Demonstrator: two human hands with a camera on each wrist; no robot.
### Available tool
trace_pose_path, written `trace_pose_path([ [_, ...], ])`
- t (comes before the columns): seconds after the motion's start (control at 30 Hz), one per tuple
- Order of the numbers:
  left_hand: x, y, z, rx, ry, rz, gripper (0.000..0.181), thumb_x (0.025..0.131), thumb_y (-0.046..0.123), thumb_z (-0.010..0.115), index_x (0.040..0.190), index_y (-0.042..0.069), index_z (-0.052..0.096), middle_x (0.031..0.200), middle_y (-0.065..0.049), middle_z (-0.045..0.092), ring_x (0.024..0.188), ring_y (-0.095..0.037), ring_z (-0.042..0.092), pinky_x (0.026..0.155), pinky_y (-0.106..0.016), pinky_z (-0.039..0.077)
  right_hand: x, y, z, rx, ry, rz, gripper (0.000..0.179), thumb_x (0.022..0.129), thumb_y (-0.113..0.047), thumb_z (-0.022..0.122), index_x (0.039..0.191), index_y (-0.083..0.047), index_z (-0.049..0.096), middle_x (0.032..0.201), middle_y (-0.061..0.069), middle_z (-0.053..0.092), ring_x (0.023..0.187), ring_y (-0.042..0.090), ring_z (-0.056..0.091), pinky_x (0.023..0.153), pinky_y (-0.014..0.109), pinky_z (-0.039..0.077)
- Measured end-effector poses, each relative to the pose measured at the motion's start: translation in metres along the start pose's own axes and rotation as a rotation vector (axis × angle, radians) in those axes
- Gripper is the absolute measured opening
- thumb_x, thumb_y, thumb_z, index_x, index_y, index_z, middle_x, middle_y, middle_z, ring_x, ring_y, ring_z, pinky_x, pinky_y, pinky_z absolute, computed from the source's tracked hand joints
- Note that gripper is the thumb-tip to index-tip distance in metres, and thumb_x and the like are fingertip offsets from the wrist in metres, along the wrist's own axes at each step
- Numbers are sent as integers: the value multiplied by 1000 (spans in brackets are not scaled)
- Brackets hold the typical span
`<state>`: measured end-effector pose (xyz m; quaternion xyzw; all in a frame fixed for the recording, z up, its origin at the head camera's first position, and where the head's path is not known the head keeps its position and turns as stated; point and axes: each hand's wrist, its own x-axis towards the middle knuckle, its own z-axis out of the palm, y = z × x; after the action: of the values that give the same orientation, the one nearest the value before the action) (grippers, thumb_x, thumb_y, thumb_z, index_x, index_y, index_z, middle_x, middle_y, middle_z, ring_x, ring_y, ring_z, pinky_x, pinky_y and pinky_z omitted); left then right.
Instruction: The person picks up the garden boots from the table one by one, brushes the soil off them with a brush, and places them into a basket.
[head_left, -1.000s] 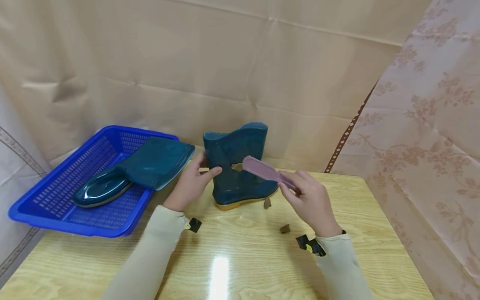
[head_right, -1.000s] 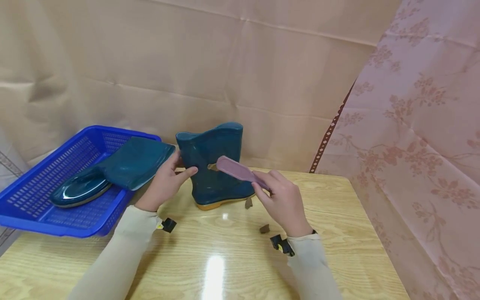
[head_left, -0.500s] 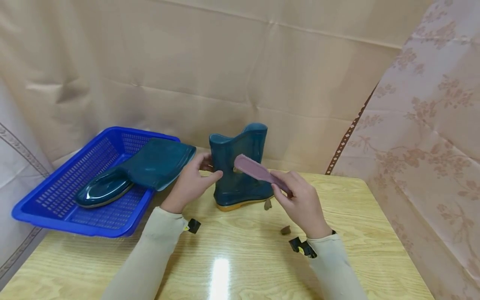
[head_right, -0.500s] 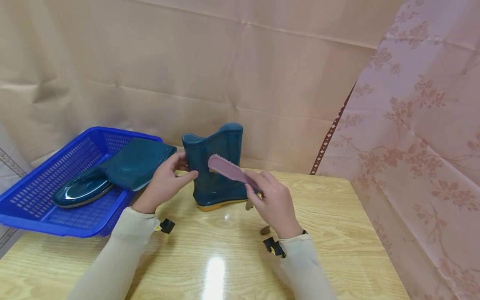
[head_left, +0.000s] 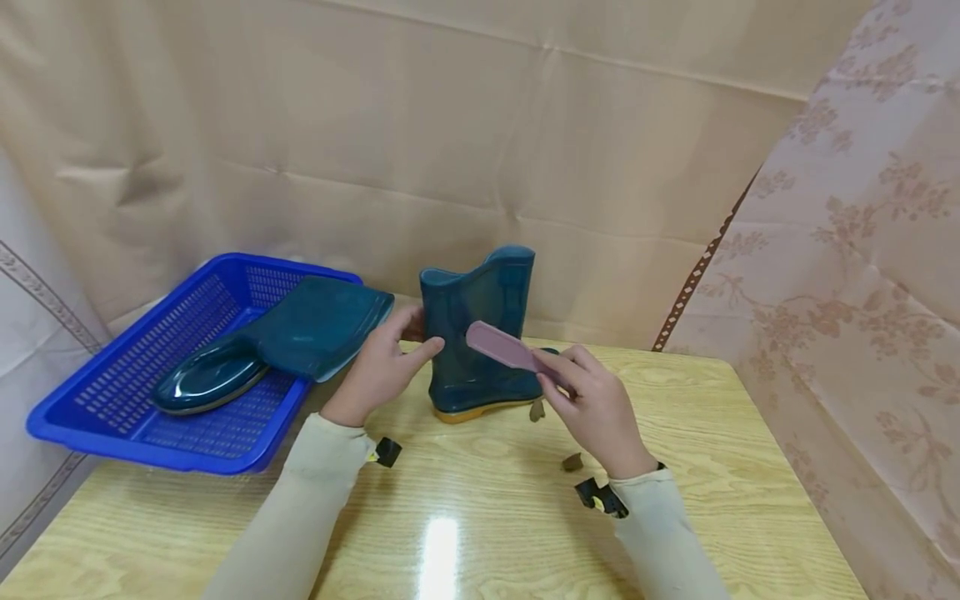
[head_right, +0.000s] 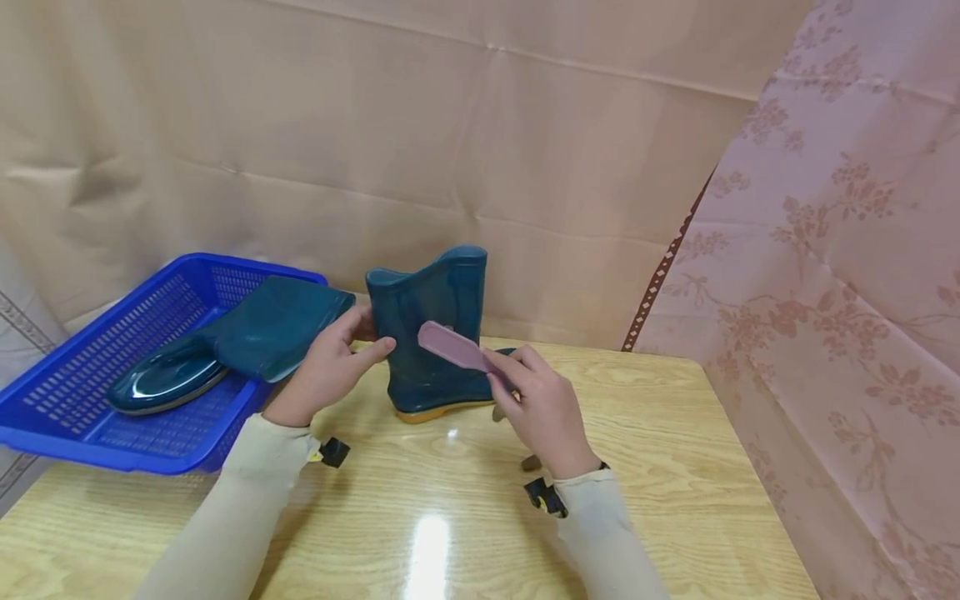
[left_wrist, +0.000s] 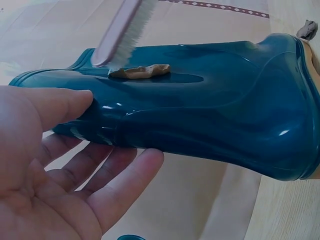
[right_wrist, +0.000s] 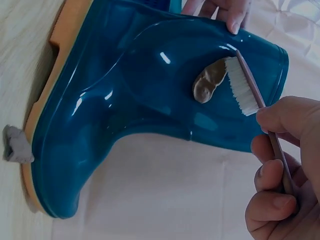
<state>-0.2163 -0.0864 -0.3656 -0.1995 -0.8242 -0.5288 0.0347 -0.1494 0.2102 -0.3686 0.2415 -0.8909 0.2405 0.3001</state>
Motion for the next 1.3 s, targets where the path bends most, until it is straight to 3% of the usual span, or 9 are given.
trace_pose_path([
  [0.23,0,2,1,3,6,-5,46,102,25,68,143,12,54,126,-11,64,118,-30,58,102,-56,47,-5,6,-1,-27,9,2,33,89,-7,81,122,-10,77,92,0,65,65,7,45,52,22,38],
  [0.5,0,1,2,-10,8,1,45,102,21,68,143,11,54,127,-11,64,118,-30,58,102,-57,47,2,1,3,45,70,-34,33,91,-6,78,123,-11,77,95,0,66,64,7,45,51,23,38],
  [0.7,0,1,3,-14,10,-2,46,102,21,68,144,9,53,128,-12,64,119,-31,59,103,-56,47,7,-6,9,53,55,-35,35,90,-7,80,124,-12,76,95,0,66,67,7,47,52,21,40],
  [1.03,1,1,5,-11,9,3,46,102,22,68,144,9,53,128,-12,64,118,-31,59,101,-55,48,-2,3,12,28,-30,58,32,94,-10,77,126,-13,76,95,-2,64,68,8,47,53,22,40],
  [1.3,1,1,5,10,4,-16,46,103,25,67,144,10,53,130,-11,64,119,-30,59,99,-53,49,-4,11,9,37,10,27,32,92,-8,77,124,-10,76,95,-1,65,65,8,46,52,24,39],
])
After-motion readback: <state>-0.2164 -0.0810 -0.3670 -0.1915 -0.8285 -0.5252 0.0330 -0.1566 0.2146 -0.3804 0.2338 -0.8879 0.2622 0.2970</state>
